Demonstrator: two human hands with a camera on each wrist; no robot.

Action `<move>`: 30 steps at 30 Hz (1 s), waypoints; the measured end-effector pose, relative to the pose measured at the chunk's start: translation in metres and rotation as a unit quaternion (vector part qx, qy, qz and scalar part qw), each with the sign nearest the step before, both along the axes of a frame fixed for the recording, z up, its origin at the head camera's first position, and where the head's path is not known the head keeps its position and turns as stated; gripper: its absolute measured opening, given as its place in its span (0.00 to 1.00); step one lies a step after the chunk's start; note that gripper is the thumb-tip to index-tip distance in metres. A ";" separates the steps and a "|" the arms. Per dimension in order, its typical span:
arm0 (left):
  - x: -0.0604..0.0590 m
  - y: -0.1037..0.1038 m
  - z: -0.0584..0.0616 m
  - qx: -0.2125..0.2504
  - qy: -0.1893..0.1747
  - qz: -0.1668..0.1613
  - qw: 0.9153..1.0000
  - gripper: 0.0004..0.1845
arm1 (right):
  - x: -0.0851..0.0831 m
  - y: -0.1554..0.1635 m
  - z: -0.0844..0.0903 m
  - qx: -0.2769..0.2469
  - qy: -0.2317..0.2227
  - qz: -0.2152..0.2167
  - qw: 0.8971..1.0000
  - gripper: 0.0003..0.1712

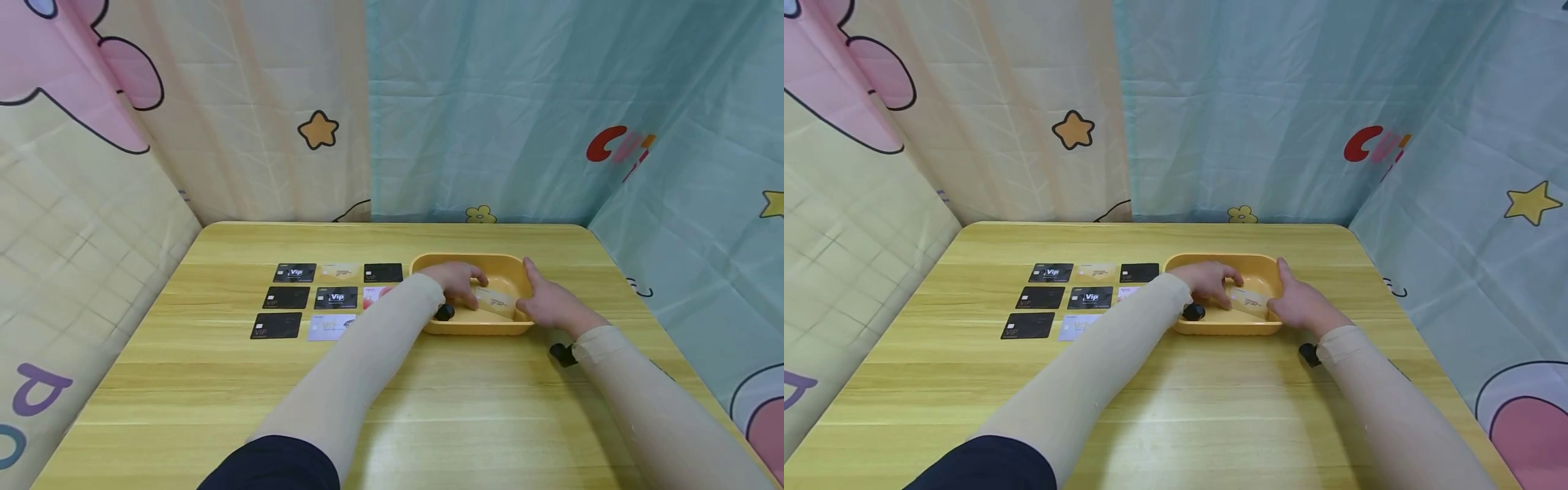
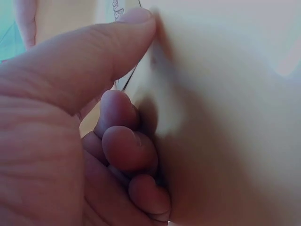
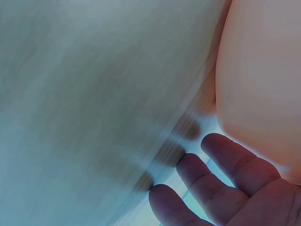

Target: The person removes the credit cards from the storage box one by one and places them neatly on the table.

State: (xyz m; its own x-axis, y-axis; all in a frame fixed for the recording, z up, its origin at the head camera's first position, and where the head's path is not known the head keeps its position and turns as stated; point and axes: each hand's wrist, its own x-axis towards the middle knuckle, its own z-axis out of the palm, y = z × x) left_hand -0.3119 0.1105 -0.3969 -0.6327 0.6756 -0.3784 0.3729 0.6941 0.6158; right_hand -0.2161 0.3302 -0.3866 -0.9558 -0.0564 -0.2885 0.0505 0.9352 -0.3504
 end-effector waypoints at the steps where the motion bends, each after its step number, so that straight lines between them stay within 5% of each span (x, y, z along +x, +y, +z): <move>1: 0.000 0.000 0.000 -0.001 0.002 -0.001 1.000 0.32 | 0.000 0.001 0.000 0.000 -0.001 0.000 1.000 0.58; 30: -0.004 0.006 -0.008 -0.017 0.031 -0.010 0.999 0.27 | -0.001 0.001 -0.004 0.004 0.002 -0.002 1.000 0.58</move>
